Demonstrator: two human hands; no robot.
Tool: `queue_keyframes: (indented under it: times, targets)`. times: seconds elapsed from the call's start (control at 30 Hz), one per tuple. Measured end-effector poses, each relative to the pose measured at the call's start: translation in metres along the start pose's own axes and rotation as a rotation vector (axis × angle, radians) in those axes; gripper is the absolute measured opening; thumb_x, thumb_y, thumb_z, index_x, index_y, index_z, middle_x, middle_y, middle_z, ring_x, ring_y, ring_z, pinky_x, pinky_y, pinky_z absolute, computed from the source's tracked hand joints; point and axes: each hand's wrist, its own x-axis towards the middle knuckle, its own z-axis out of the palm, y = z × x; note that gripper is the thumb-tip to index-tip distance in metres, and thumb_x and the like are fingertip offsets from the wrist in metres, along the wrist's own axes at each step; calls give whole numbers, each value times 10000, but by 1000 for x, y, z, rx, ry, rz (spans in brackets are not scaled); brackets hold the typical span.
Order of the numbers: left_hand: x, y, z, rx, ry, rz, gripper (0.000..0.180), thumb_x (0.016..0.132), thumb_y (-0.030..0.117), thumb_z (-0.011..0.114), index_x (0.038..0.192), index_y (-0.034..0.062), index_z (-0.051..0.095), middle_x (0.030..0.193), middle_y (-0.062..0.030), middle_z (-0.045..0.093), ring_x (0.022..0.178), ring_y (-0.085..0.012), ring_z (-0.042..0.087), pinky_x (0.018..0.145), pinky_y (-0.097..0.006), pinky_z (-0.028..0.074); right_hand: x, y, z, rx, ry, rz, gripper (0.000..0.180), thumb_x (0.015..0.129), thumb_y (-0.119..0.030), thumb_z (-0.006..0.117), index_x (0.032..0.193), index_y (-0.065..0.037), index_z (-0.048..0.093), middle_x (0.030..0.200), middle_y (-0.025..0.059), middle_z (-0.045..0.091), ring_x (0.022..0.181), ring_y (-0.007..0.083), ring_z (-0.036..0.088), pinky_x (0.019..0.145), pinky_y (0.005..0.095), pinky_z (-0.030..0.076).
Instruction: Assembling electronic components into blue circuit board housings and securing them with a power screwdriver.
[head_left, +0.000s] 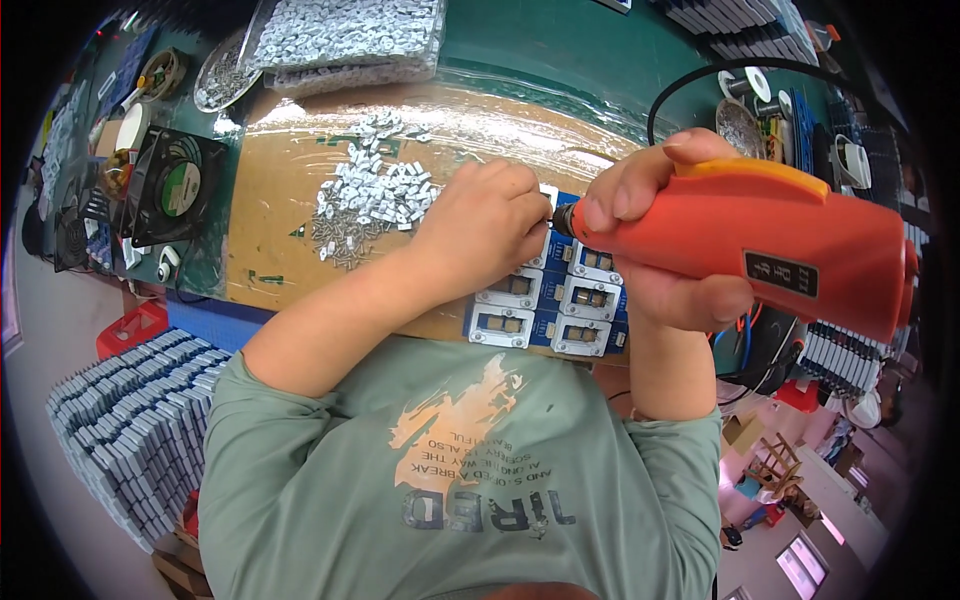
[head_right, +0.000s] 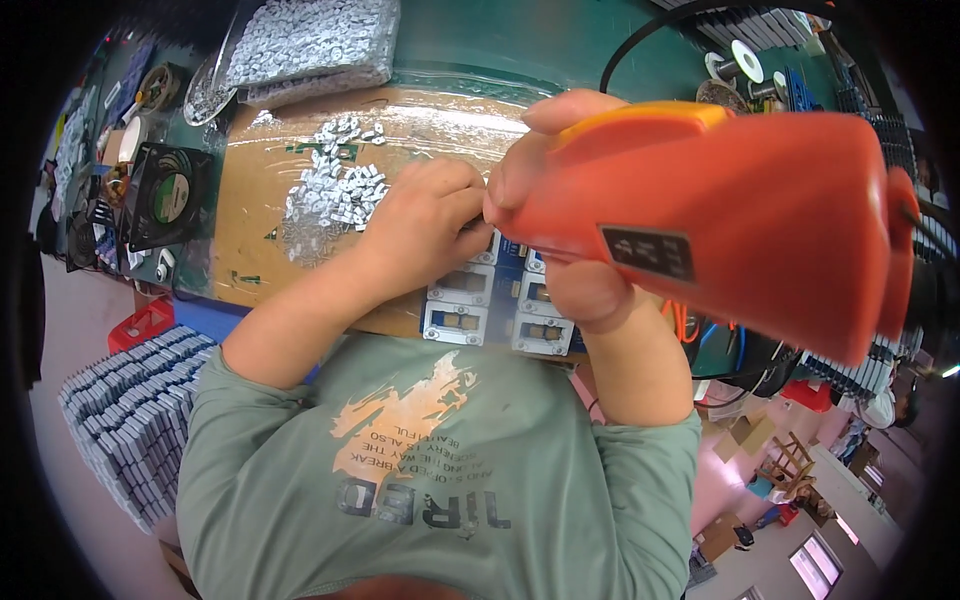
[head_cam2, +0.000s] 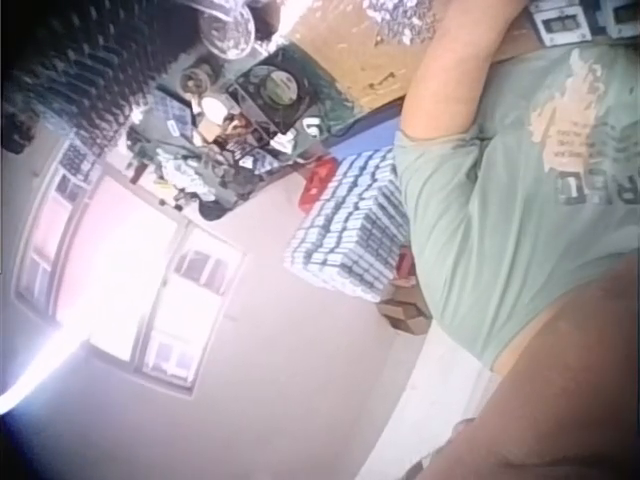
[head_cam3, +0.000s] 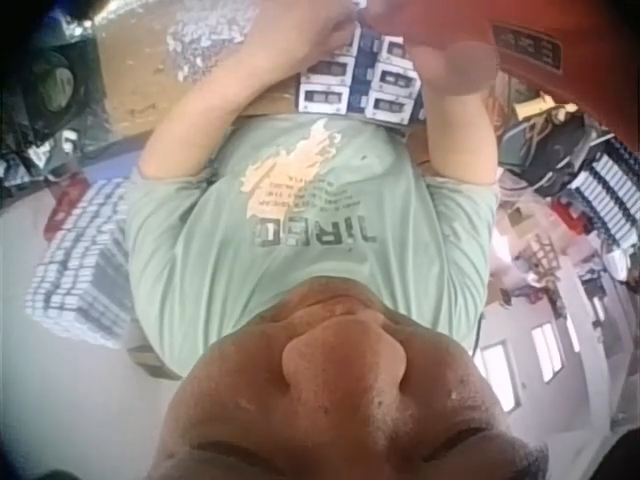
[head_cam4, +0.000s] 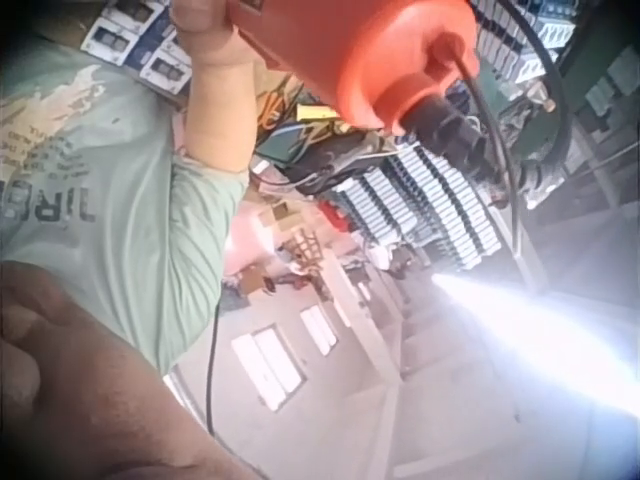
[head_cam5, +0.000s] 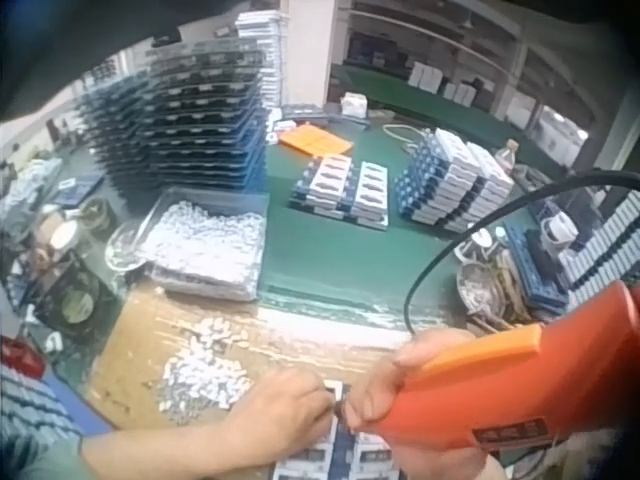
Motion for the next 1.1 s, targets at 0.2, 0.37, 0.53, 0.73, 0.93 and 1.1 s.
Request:
queue_keyframes:
  times: [0.2,0.37,0.53,0.73,0.93,1.1]
  targets:
    - [0,0,-2,8,-31,-15,113,733,161,691,772,72,632,818,-63,545,864,-265,563,746,-403,426,-1,-15,10,-230,40,111,963,731,-713,677,1300,17,407,926,116,588,776,225,600,696,337,532]
    - [0,-1,-1,3,-12,11,111,730,160,689,767,74,630,806,-60,544,855,-266,565,741,-402,424,1,-8,9,-324,79,84,961,736,-713,672,1294,23,408,921,117,589,777,227,607,693,334,535]
    - [0,-3,0,-6,-16,0,102,725,156,685,764,79,630,795,-60,546,851,-266,567,739,-401,424,3,-12,12,-209,74,94,918,736,-682,700,1267,13,422,883,104,584,745,215,606,671,323,528]
    - [-2,-1,-3,8,-70,-36,104,717,162,683,756,80,635,805,-63,559,863,-263,565,750,-403,425,2,-11,17,-96,47,101,834,704,-630,766,1186,-14,476,853,94,576,733,212,603,652,325,523]
    - [-2,2,1,10,-74,-71,121,700,180,705,744,92,634,807,-56,560,897,-247,565,794,-389,417,0,-4,24,-79,103,93,816,651,-592,826,1151,-35,501,837,87,579,723,207,600,637,330,525]
    - [-1,4,-5,11,-74,-88,127,701,183,707,739,91,629,812,-55,564,905,-246,569,801,-390,419,2,3,22,97,39,57,836,605,-471,897,1191,0,531,885,47,630,817,147,621,704,284,511]
